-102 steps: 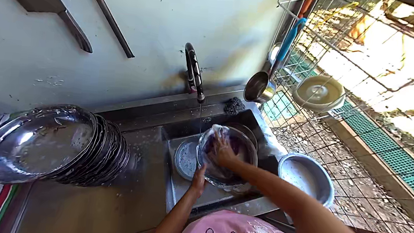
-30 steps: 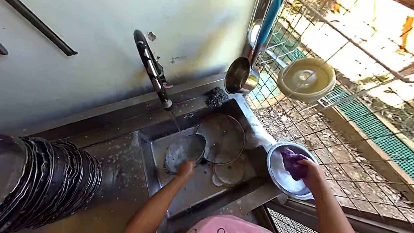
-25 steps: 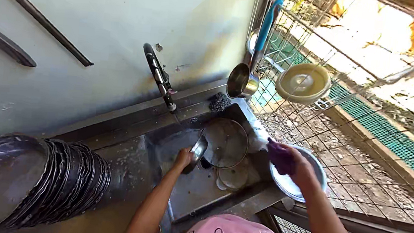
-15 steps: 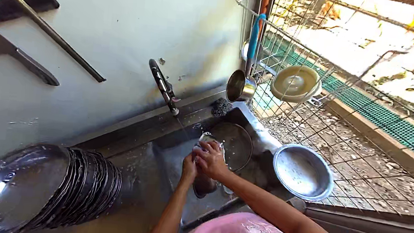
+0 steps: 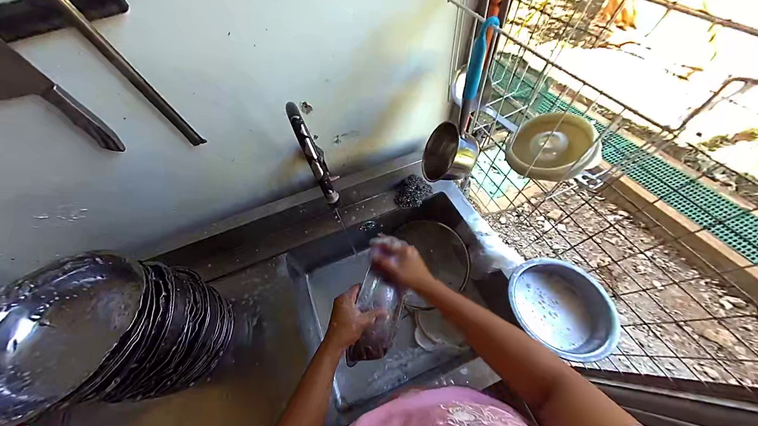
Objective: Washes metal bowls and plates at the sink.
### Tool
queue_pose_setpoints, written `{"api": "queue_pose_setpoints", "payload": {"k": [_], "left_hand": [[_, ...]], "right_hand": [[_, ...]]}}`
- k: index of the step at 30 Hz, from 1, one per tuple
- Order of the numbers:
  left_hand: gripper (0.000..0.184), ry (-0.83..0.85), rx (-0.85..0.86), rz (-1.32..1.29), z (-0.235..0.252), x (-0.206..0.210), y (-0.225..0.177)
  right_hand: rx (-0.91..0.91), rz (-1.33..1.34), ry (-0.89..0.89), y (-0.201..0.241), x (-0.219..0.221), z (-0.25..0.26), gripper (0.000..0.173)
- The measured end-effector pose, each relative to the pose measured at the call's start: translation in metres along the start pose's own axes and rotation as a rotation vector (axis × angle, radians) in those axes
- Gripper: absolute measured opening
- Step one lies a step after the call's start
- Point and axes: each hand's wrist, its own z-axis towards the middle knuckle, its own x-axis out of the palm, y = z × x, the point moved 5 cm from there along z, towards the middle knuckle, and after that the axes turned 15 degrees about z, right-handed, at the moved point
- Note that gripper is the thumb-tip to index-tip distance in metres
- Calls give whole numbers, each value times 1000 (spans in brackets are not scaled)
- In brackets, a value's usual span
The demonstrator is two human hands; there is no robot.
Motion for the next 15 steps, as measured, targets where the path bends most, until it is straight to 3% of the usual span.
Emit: {"api": "queue_pose_setpoints", "payload": {"k": [2,3,4,7,10,12,14,15], "left_hand": [[55,-3,-3,-18,-7,-3,-7],[55,9,-6,-6,-5,-5,-7],[53,21,-6,23,0,-5,-5],[43,41,-15,58,8,1,6],[50,47,8,-11,0,-12,3],[56,0,10,-38,-11,-26,-2],[60,-77,6,-105,-22,-33,0],[61,-79,-7,-125,-23,-32,5]], "right_hand": [[279,193,-91,-28,-27,21,43],[304,155,-102,-31,-26,18,46],[220,67,-72,-24,-16,10,46],[-252,-222,93,15,38,-38,41],[-418,-164,145,26,29,-29,45],[-258,113,98,4,-11,5,43],[-16,419,-23,-29,-39,26,31],[47,450,-77,-35,-43,30,24]]}}
